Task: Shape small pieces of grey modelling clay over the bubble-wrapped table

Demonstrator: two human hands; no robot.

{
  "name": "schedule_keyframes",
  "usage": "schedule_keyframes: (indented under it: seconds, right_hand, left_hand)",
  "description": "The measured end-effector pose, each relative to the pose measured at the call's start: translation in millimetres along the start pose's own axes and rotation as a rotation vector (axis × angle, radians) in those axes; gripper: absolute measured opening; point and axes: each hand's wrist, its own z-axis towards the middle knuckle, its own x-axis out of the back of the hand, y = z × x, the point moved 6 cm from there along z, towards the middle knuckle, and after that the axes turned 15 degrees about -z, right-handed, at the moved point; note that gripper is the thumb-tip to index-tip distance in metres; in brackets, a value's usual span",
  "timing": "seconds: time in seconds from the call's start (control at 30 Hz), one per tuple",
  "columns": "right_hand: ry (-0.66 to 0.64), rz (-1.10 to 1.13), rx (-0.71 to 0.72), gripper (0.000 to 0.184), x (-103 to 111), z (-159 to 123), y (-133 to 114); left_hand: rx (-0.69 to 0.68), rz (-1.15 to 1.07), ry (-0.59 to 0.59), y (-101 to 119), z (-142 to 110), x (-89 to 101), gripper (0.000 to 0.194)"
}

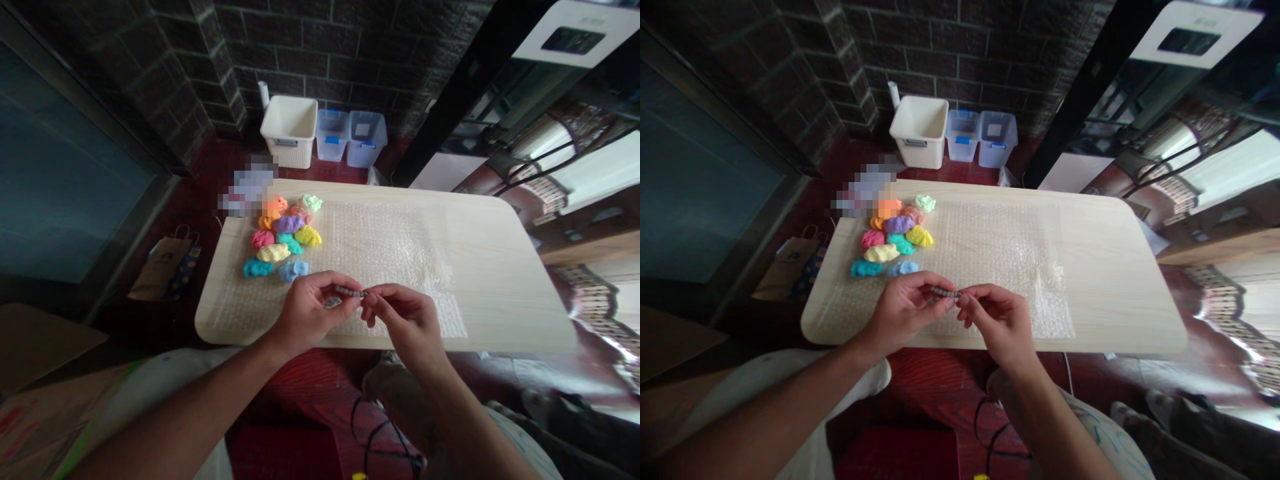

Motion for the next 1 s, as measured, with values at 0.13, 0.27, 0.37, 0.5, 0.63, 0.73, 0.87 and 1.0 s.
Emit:
schedule_keyframes:
  seconds: [0.13,0.27,0.37,0.5,0.63,0.73,0.87,1.0]
  right_hand:
    - [0.025,0.005,0.018,0.005,1.6,-0.6,-1.8]
    - [0.024,0.0,0.03,0.002,1.4,-1.2,-2.0]
    - [0.012,-0.004,0.044,0.004,1.0,-1.6,-1.4]
    - [-0.005,-0.002,0.062,0.007,0.6,-2.0,-1.4]
    - [-0.006,-0.005,0.082,0.009,-0.3,-1.8,-3.7]
    - [0.01,0.013,0.065,0.009,-0.4,-1.8,-3.6]
    - [0.031,0.015,0.021,0.006,0.5,-2.6,-0.6]
    - [0.019,-0.006,0.023,0.002,-0.1,-3.5,0.2]
  left_hand:
    - [0.037,-0.076,0.003,-5.3,1.0,0.6,0.025]
    - [0.047,-0.077,-0.017,-6.8,1.4,-0.2,0.016]
    - [0.019,-0.093,-0.008,-5.0,1.2,0.1,0.011]
    - [0.007,-0.127,-0.003,-4.2,0.7,-0.4,0.01]
    - [0.014,-0.151,0.003,-4.0,0.3,-0.9,0.011]
    - [0.004,-0.145,0.001,-2.7,0.0,-1.2,0.01]
    - [-0.028,-0.119,-0.002,-0.3,-0.5,-0.9,0.008]
    - [-0.037,-0.104,-0.019,-1.0,-1.2,-1.0,0.01]
